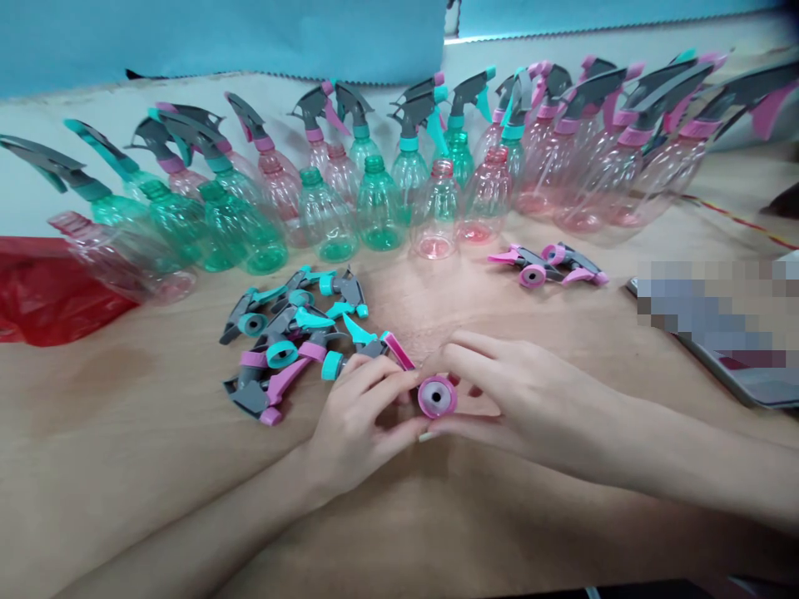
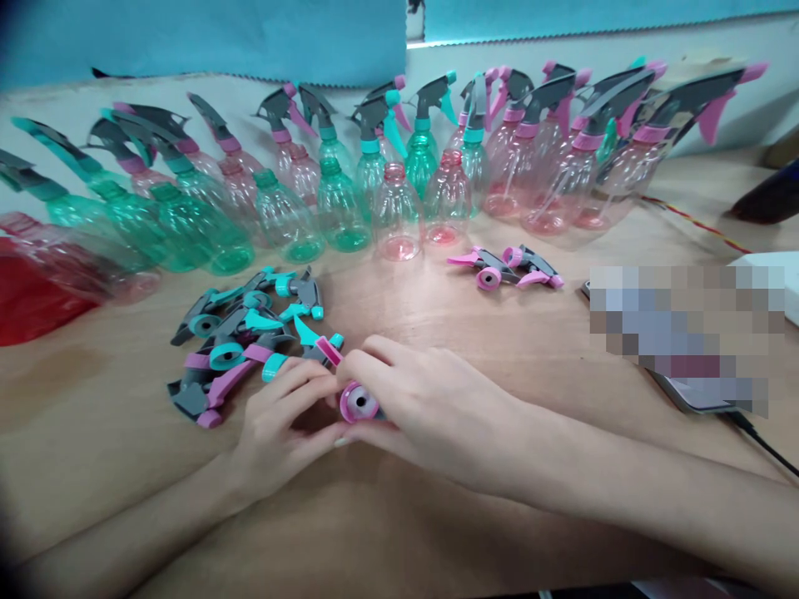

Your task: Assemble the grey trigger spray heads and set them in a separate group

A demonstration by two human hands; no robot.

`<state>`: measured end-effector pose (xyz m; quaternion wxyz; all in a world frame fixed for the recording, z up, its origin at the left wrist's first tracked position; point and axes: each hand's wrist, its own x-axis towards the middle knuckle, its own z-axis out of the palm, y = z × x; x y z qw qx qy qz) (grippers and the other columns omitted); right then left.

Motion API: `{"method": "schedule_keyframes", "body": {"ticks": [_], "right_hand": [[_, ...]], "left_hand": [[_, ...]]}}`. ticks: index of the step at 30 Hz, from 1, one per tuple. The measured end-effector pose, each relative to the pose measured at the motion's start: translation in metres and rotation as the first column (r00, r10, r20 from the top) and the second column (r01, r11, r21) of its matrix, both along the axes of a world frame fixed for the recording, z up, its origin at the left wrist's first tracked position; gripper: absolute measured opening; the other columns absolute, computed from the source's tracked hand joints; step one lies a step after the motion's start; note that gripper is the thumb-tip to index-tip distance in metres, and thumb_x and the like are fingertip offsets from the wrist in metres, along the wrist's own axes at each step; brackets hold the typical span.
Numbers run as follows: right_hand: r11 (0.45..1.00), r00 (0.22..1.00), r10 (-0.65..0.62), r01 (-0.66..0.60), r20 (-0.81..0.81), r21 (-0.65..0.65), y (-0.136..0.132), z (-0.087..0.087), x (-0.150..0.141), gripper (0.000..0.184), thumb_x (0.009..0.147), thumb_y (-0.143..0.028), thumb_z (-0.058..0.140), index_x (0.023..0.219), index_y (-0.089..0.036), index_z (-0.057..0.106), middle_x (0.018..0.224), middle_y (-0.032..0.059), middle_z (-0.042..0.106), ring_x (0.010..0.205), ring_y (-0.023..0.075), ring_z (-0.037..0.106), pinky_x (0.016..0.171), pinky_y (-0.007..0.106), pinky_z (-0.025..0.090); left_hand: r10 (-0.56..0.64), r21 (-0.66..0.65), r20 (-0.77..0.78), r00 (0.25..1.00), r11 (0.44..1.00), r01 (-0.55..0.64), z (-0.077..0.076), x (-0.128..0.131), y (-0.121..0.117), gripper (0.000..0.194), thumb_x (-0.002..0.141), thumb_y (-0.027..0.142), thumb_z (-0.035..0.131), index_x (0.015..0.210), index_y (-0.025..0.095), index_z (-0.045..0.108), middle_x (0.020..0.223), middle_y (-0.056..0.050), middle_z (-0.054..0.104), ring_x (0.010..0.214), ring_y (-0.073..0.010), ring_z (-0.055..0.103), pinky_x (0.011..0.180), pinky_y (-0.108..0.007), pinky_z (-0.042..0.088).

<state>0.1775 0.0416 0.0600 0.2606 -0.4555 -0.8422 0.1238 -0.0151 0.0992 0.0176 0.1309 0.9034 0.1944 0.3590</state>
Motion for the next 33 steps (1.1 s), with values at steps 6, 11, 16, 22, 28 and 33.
{"method": "schedule_keyframes", "body": {"ticks": [6, 11, 16, 22, 28, 33], "right_hand": [[1.000, 0.998, -0.022, 0.023, -0.067, 0.016, 0.002, -0.002, 0.003, 0.011, 0.085, -0.027, 0.057, 0.089, -0.018, 0.054, 0.083, 0.0005, 0.060, 0.069, 0.0106, 0.057, 0.056, 0.021, 0.040], [0.980, 0.980, -0.191, 0.193, 0.046, -0.043, 0.012, 0.011, 0.021, 0.013, 0.083, -0.027, 0.058, 0.092, -0.018, 0.056, 0.083, 0.0020, 0.063, 0.071, 0.0151, 0.060, 0.059, 0.025, 0.043], [0.917, 0.884, -0.399, 0.393, 0.244, 0.073, 0.029, 0.026, 0.056, 0.013, 0.078, -0.033, 0.060, 0.081, -0.021, 0.056, 0.073, 0.0028, 0.062, 0.065, 0.0186, 0.057, 0.052, 0.027, 0.037], [0.749, 0.552, -0.654, 0.569, 0.518, 0.339, 0.044, 0.013, 0.086, 0.009, 0.077, -0.026, 0.058, 0.081, -0.019, 0.056, 0.079, 0.0082, 0.058, 0.060, 0.0203, 0.053, 0.047, 0.027, 0.023], [0.800, 0.545, -0.583, 0.514, 0.602, 0.310, 0.047, -0.013, 0.087, 0.008, 0.069, -0.013, 0.056, 0.063, -0.018, 0.054, 0.066, 0.0066, 0.055, 0.049, 0.0119, 0.042, 0.044, 0.024, 0.015], [0.815, 0.526, -0.544, 0.518, 0.654, 0.261, 0.045, -0.014, 0.084, 0.016, 0.074, -0.016, 0.056, 0.058, -0.017, 0.055, 0.060, 0.0086, 0.054, 0.049, 0.0132, 0.045, 0.043, 0.025, 0.017]], "left_hand": [[0.038, -0.070, -0.019, 0.999, 0.997, -0.039, 0.002, -0.001, -0.001, 0.029, 0.081, 0.032, 0.064, 0.105, 0.016, 0.058, 0.078, -0.001, 0.058, 0.068, -0.0129, 0.053, 0.064, -0.027, 0.043], [0.096, -0.133, 0.026, 0.995, 0.987, -0.092, 0.003, -0.002, 0.001, 0.024, 0.084, 0.020, 0.059, 0.108, 0.019, 0.057, 0.076, 0.001, 0.054, 0.073, -0.0125, 0.053, 0.067, -0.025, 0.045], [0.310, 0.012, -0.083, 0.947, 0.951, -0.310, 0.000, -0.004, 0.008, 0.022, 0.084, 0.019, 0.056, 0.106, 0.019, 0.054, 0.100, -0.006, 0.055, 0.093, -0.0202, 0.055, 0.081, -0.036, 0.043], [0.521, 0.273, -0.268, 0.810, 0.848, -0.455, 0.000, -0.005, 0.015, 0.039, 0.082, 0.029, 0.057, 0.118, 0.014, 0.049, 0.111, -0.014, 0.053, 0.103, -0.0310, 0.050, 0.080, -0.044, 0.040], [0.521, 0.276, -0.393, 0.757, 0.853, -0.443, -0.002, -0.004, 0.018, 0.032, 0.083, 0.032, 0.056, 0.111, 0.018, 0.056, 0.115, -0.014, 0.053, 0.103, -0.0335, 0.049, 0.078, -0.047, 0.042], [0.353, 0.165, -0.342, 0.871, 0.935, -0.314, -0.004, -0.006, 0.017, 0.026, 0.084, 0.023, 0.054, 0.109, 0.015, 0.054, 0.114, -0.013, 0.050, 0.106, -0.0281, 0.049, 0.087, -0.044, 0.044]]}}
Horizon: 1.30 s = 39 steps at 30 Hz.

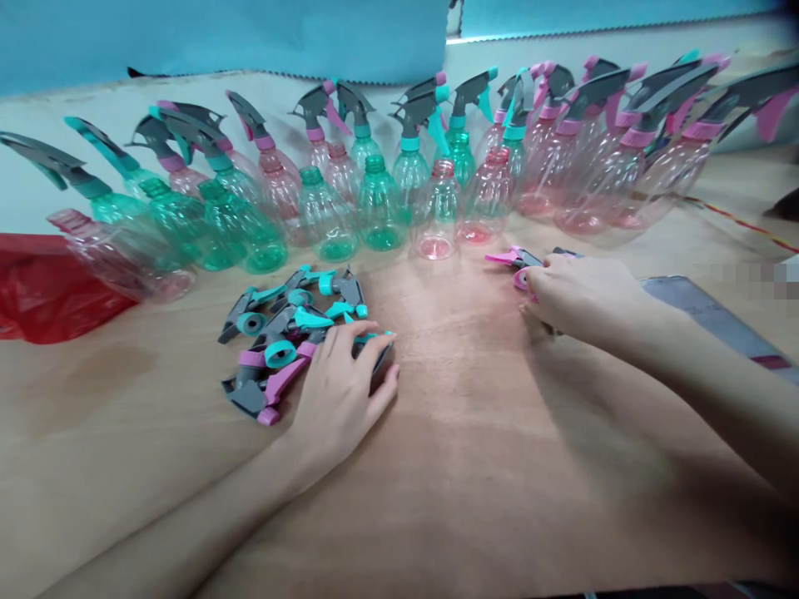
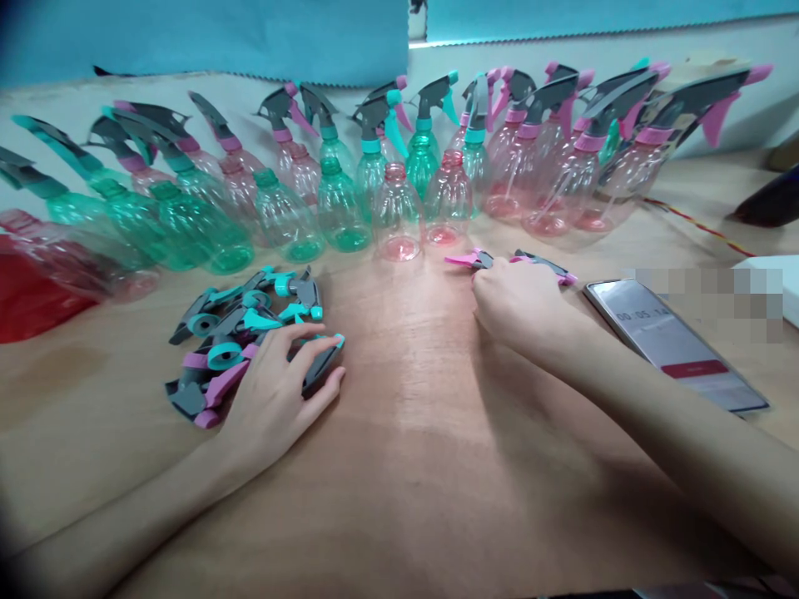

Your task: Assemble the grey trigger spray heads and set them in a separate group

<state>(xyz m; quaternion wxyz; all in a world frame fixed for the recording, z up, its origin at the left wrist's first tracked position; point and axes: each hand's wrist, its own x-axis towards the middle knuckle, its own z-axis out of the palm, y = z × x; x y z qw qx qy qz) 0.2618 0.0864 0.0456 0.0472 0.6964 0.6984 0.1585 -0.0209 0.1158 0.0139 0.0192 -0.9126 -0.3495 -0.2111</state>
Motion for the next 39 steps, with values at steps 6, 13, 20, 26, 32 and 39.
{"method": "schedule_keyframes", "body": {"ticks": [6, 13, 20, 26, 32, 39], "right_hand": [[0.998, 0.999, -0.036, 0.038, -0.030, 0.047, -0.005, 0.014, -0.013, 0.021, 0.082, -0.032, 0.054, 0.082, -0.012, 0.060, 0.076, 0.0180, 0.061, 0.055, 0.0214, 0.056, 0.042, 0.027, 0.025], [0.804, 0.639, 0.564, -0.570, -0.523, 0.170, -0.031, 0.000, -0.085, 0.039, 0.087, -0.046, 0.050, 0.110, -0.015, 0.055, 0.109, 0.0091, 0.060, 0.098, 0.0215, 0.056, 0.081, 0.035, 0.046], [0.809, 0.616, 0.569, -0.537, -0.544, 0.238, -0.030, -0.031, -0.104, 0.049, 0.086, -0.053, 0.045, 0.105, -0.009, 0.058, 0.102, 0.0120, 0.061, 0.093, 0.0239, 0.051, 0.082, 0.039, 0.047], [0.860, 0.642, 0.497, -0.452, -0.584, 0.236, -0.036, -0.031, -0.104, 0.036, 0.088, -0.040, 0.049, 0.109, -0.013, 0.060, 0.104, 0.0110, 0.058, 0.092, 0.0227, 0.048, 0.080, 0.038, 0.046], [0.911, 0.653, 0.412, -0.320, -0.636, 0.261, -0.040, -0.035, -0.108, 0.026, 0.083, -0.029, 0.053, 0.103, -0.016, 0.063, 0.107, 0.0119, 0.056, 0.099, 0.0243, 0.048, 0.078, 0.038, 0.048], [0.920, 0.576, 0.387, -0.292, -0.720, 0.261, -0.039, -0.040, -0.103, 0.023, 0.082, -0.035, 0.059, 0.097, -0.019, 0.065, 0.110, 0.0088, 0.054, 0.103, 0.0228, 0.048, 0.081, 0.037, 0.048]], "left_hand": [[-0.180, -0.104, 0.240, 0.954, 0.972, 0.210, 0.003, 0.002, -0.010, 0.025, 0.084, 0.015, 0.054, 0.109, 0.019, 0.051, 0.115, -0.009, 0.048, 0.108, -0.0210, 0.050, 0.089, -0.037, 0.047], [-0.011, -0.247, 0.424, 0.906, 0.961, 0.127, 0.004, 0.000, -0.005, 0.018, 0.091, 0.014, 0.038, 0.098, 0.020, 0.054, 0.101, -0.004, 0.054, 0.098, -0.0172, 0.053, 0.085, -0.034, 0.046], [0.156, -0.411, 0.329, 0.932, 0.912, -0.007, 0.002, 0.001, -0.005, 0.020, 0.094, 0.027, 0.036, 0.102, 0.019, 0.053, 0.099, -0.004, 0.056, 0.090, -0.0179, 0.055, 0.079, -0.035, 0.044], [0.110, -0.510, 0.432, 0.895, 0.848, 0.142, 0.005, 0.000, -0.002, 0.021, 0.093, 0.026, 0.037, 0.094, 0.018, 0.056, 0.091, -0.003, 0.060, 0.084, -0.0163, 0.058, 0.078, -0.032, 0.046], [0.177, -0.637, 0.536, 0.825, 0.727, 0.257, 0.004, 0.001, 0.000, 0.012, 0.089, 0.026, 0.048, 0.090, 0.017, 0.057, 0.088, -0.002, 0.062, 0.082, -0.0154, 0.060, 0.072, -0.027, 0.048], [0.125, -0.559, 0.700, 0.703, 0.709, 0.430, 0.004, 0.000, -0.011, 0.009, 0.088, 0.018, 0.049, 0.087, 0.018, 0.057, 0.091, -0.001, 0.060, 0.089, -0.0157, 0.060, 0.080, -0.029, 0.050]]}}
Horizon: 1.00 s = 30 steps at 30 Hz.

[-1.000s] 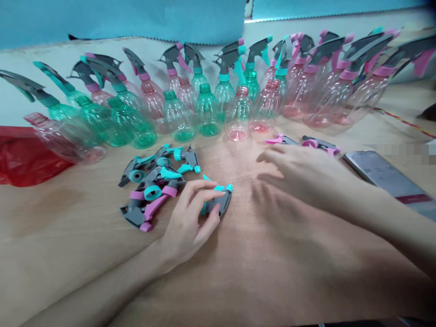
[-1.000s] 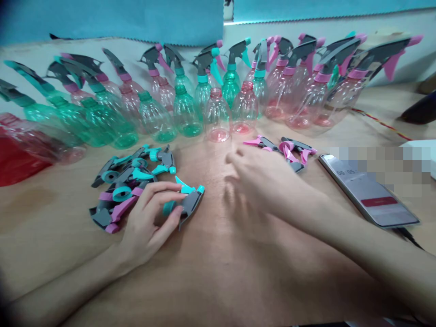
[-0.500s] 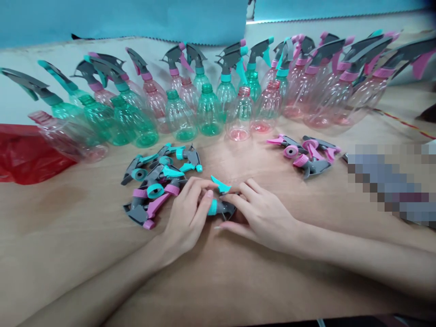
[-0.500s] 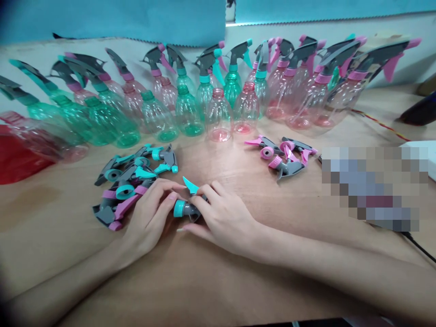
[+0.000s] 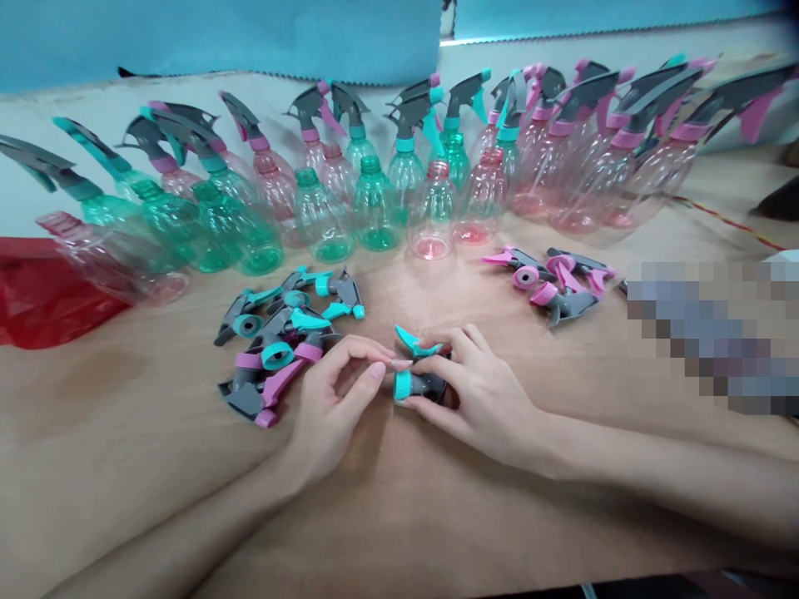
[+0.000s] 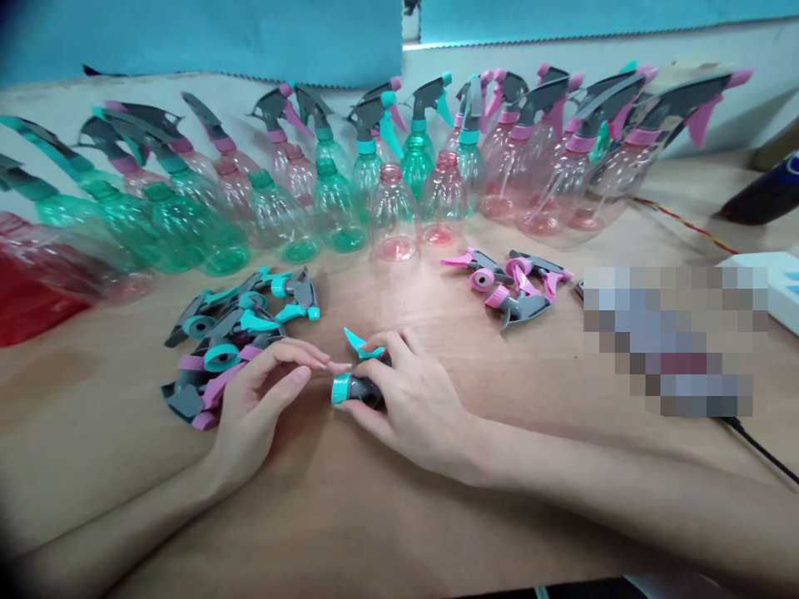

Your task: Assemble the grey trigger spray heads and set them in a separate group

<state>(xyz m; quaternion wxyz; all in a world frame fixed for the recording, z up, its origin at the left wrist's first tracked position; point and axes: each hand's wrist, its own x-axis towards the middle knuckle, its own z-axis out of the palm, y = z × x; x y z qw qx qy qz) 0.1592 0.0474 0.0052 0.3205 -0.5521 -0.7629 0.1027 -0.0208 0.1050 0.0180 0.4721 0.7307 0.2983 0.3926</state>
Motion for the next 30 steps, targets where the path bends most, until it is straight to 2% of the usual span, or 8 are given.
{"method": "schedule_keyframes", "body": {"ticks": [4, 7, 9, 14, 19, 22, 26, 30], "right_hand": [[0.999, 0.962, -0.018, 0.007, -0.272, -0.044, 0.002, -0.001, 0.003, 0.021, 0.080, -0.037, 0.064, 0.091, -0.019, 0.066, 0.103, 0.0069, 0.053, 0.093, 0.0167, 0.053, 0.074, 0.030, 0.051], [0.992, 0.873, -0.020, -0.043, -0.487, -0.117, 0.005, 0.000, 0.005, 0.022, 0.078, -0.036, 0.066, 0.092, -0.019, 0.065, 0.104, 0.0061, 0.050, 0.086, 0.0134, 0.055, 0.064, 0.024, 0.053], [0.985, 0.820, 0.021, -0.113, -0.572, -0.126, 0.005, 0.002, 0.005, 0.021, 0.079, -0.034, 0.065, 0.095, -0.019, 0.065, 0.104, 0.0059, 0.051, 0.090, 0.0136, 0.057, 0.066, 0.023, 0.054], [0.965, 0.805, 0.179, -0.257, -0.565, -0.061, 0.004, 0.003, 0.008, 0.018, 0.084, -0.028, 0.059, 0.100, -0.022, 0.065, 0.107, 0.0045, 0.056, 0.092, 0.0133, 0.059, 0.071, 0.025, 0.055], [0.970, 0.784, 0.154, -0.236, -0.602, -0.059, 0.005, -0.001, 0.009, 0.027, 0.079, -0.029, 0.065, 0.105, -0.022, 0.060, 0.107, 0.0045, 0.061, 0.096, 0.0157, 0.061, 0.076, 0.028, 0.055], [0.954, 0.684, 0.090, -0.268, -0.724, -0.135, 0.006, -0.002, 0.008, 0.027, 0.076, -0.027, 0.069, 0.101, -0.022, 0.057, 0.103, 0.0036, 0.061, 0.086, 0.0145, 0.063, 0.068, 0.027, 0.055], [0.906, 0.500, -0.003, -0.366, -0.866, -0.215, 0.008, 0.000, 0.007, 0.017, 0.080, -0.029, 0.064, 0.087, -0.020, 0.052, 0.079, -0.0015, 0.060, 0.064, 0.0093, 0.061, 0.054, 0.021, 0.051], [0.845, 0.462, -0.079, -0.438, -0.883, -0.305, 0.012, 0.000, 0.007, 0.024, 0.075, -0.030, 0.069, 0.085, -0.019, 0.051, 0.074, -0.0040, 0.054, 0.062, 0.0081, 0.058, 0.052, 0.020, 0.052]], "left_hand": [[-0.021, 0.180, -0.022, 1.000, 0.983, 0.025, -0.001, -0.003, 0.000, 0.013, 0.087, 0.016, 0.048, 0.096, 0.018, 0.055, 0.102, -0.005, 0.056, 0.100, -0.0194, 0.057, 0.087, -0.035, 0.048], [0.018, 0.310, -0.207, 0.978, 0.949, 0.048, 0.002, -0.001, 0.001, 0.034, 0.080, 0.015, 0.057, 0.113, 0.019, 0.051, 0.111, -0.006, 0.053, 0.100, -0.0195, 0.055, 0.087, -0.035, 0.047], [0.023, 0.333, -0.321, 0.947, 0.939, 0.090, 0.005, 0.002, 0.001, 0.045, 0.079, 0.018, 0.064, 0.121, 0.020, 0.048, 0.110, -0.006, 0.054, 0.095, -0.0176, 0.056, 0.082, -0.031, 0.049], [0.044, 0.404, -0.294, 0.955, 0.911, 0.082, 0.005, 0.001, 0.000, 0.024, 0.081, 0.026, 0.065, 0.103, 0.022, 0.060, 0.093, -0.001, 0.055, 0.085, -0.0140, 0.056, 0.075, -0.026, 0.047], [0.116, 0.476, -0.262, 0.958, 0.879, 0.024, 0.000, -0.003, -0.002, 0.023, 0.081, 0.024, 0.065, 0.104, 0.023, 0.060, 0.096, -0.002, 0.052, 0.089, -0.0150, 0.053, 0.077, -0.028, 0.047], [0.150, 0.528, -0.295, 0.944, 0.849, 0.031, -0.001, -0.002, -0.001, 0.018, 0.084, 0.021, 0.060, 0.102, 0.022, 0.059, 0.093, -0.002, 0.050, 0.087, -0.0148, 0.053, 0.076, -0.028, 0.048], [0.159, 0.590, -0.384, 0.910, 0.800, 0.109, -0.001, 0.000, 0.000, 0.018, 0.086, 0.023, 0.057, 0.104, 0.022, 0.057, 0.091, -0.003, 0.050, 0.085, -0.0157, 0.052, 0.073, -0.029, 0.048], [0.102, 0.557, -0.469, 0.877, 0.805, 0.204, -0.003, 0.001, -0.001, 0.022, 0.087, 0.022, 0.055, 0.109, 0.020, 0.055, 0.094, -0.004, 0.051, 0.087, -0.0165, 0.052, 0.073, -0.028, 0.047]]}}
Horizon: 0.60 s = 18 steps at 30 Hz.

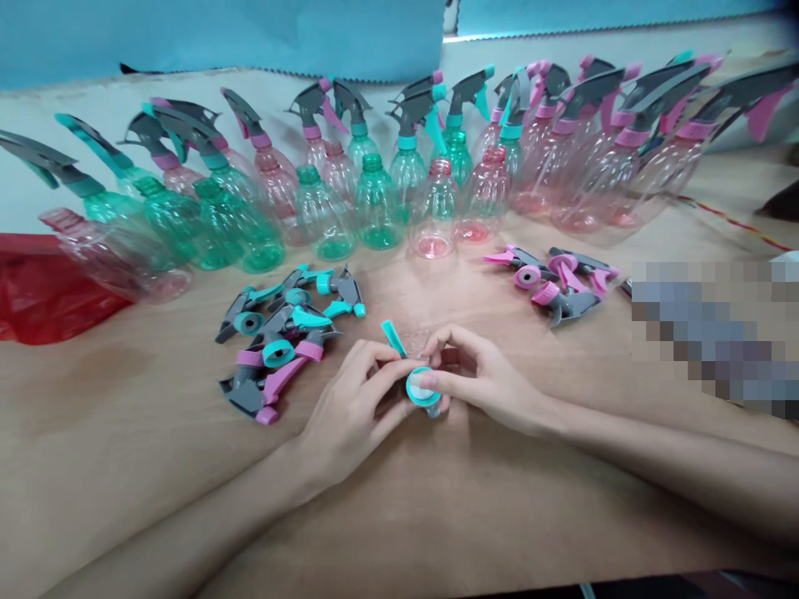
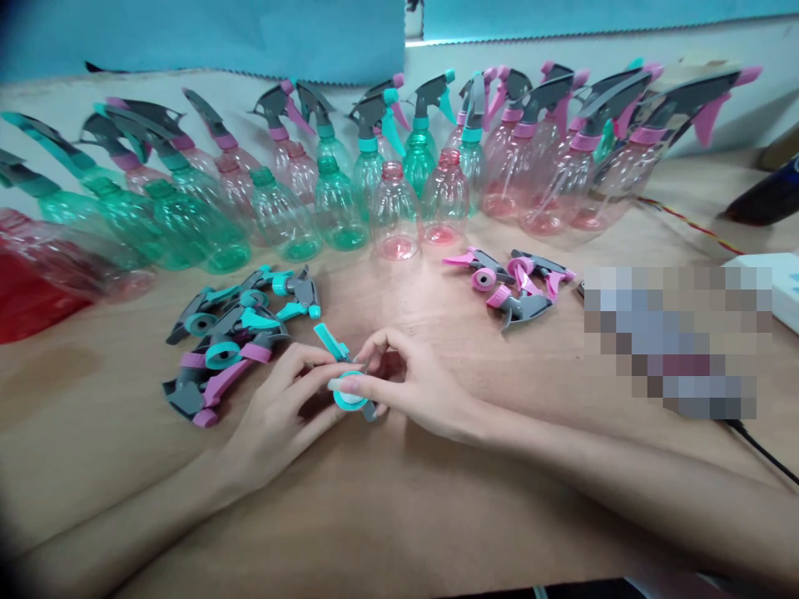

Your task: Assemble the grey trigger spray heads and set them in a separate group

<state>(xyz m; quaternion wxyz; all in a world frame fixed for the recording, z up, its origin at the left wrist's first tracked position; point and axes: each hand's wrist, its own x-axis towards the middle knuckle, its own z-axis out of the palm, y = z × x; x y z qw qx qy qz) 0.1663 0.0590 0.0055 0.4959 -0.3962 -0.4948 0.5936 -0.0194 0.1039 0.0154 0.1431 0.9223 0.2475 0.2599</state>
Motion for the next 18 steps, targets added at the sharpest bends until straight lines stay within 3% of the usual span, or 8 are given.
{"method": "schedule_keyframes", "body": {"ticks": [5, 9, 18], "right_hand": [[1.000, 0.999, 0.014, -0.015, 0.046, 0.006, 0.0010, -0.0020, -0.0011, 0.021, 0.077, -0.029, 0.067, 0.087, -0.019, 0.051, 0.078, -0.0020, 0.057, 0.069, 0.0097, 0.059, 0.059, 0.022, 0.053], [0.998, 0.995, 0.035, -0.039, 0.097, 0.042, -0.0015, -0.0017, -0.0019, 0.022, 0.078, -0.030, 0.065, 0.090, -0.019, 0.050, 0.083, -0.0007, 0.056, 0.073, 0.0106, 0.058, 0.064, 0.026, 0.052], [0.989, 0.973, 0.092, -0.115, 0.212, 0.098, -0.0011, -0.0027, 0.0012, 0.027, 0.078, -0.027, 0.065, 0.095, -0.020, 0.044, 0.084, -0.0018, 0.052, 0.068, 0.0084, 0.052, 0.057, 0.022, 0.046]], "left_hand": [[0.007, -0.108, -0.107, 0.994, 0.994, -0.019, 0.0017, 0.0019, -0.0006, 0.023, 0.084, 0.029, 0.060, 0.105, 0.020, 0.057, 0.080, 0.000, 0.052, 0.070, -0.0141, 0.052, 0.062, -0.026, 0.043], [0.004, -0.157, -0.095, 0.995, 0.987, -0.019, 0.0023, 0.0012, 0.0010, 0.015, 0.084, 0.025, 0.059, 0.098, 0.020, 0.059, 0.079, 0.001, 0.052, 0.067, -0.0121, 0.051, 0.062, -0.024, 0.042], [-0.050, -0.099, -0.104, 0.993, 0.994, 0.039, -0.0014, -0.0019, 0.0044, 0.019, 0.089, 0.026, 0.052, 0.107, 0.020, 0.055, 0.086, -0.001, 0.057, 0.071, -0.0139, 0.055, 0.062, -0.024, 0.043]]}}
